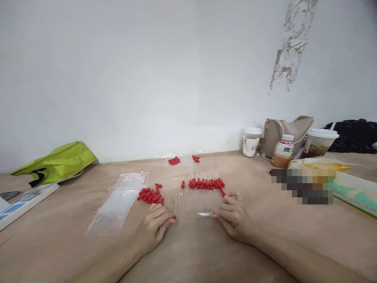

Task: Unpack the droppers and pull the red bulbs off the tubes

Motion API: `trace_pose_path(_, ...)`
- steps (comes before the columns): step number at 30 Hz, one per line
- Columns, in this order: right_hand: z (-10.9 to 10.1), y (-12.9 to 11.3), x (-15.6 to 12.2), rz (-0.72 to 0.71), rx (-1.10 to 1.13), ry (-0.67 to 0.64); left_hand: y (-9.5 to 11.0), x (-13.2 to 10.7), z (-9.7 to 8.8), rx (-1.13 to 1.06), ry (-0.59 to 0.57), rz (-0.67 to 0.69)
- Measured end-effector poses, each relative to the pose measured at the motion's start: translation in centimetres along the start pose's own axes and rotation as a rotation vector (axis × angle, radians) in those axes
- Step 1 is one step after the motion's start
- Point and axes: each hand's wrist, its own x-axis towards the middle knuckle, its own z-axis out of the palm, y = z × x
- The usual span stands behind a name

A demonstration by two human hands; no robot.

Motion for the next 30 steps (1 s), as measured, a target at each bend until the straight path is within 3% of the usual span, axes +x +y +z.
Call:
trace_pose_path(4,0.7,0.6,0.2,0.100,0.025,0.036,-0.1,-0.2,-0.2,-0.082,0.036,-0.026)
trace_pose_path(8,1.5,-0.1,1.1,0.167,0.040,0.120,-0.7,1.6,-1.5,-0.031,0.135,-0.205)
trace_pose_path(13,2.0,-1.0,2.9,0.147,-0.020,0.101,-5.0,3.3,-5.2,-0.010,0.214,-0.480)
trace_pose_path(18,4.2,-1.4,5.2,0.110,-0.120,0.014,-8.9,2.5,-7.4,-0.181,0.218,-0.764)
trace_pose_path(23,5.8,-1.7,5.8,0.113,-0.150,-0.092,-11.1,1.1,-6.4,-0.187,0.188,-0.874)
trace_pose_path(30,5.0,-2.7,5.0,0.129,-0.043,-0.214,-13.3,-0.9,-4.4,-0.113,0.124,-0.974)
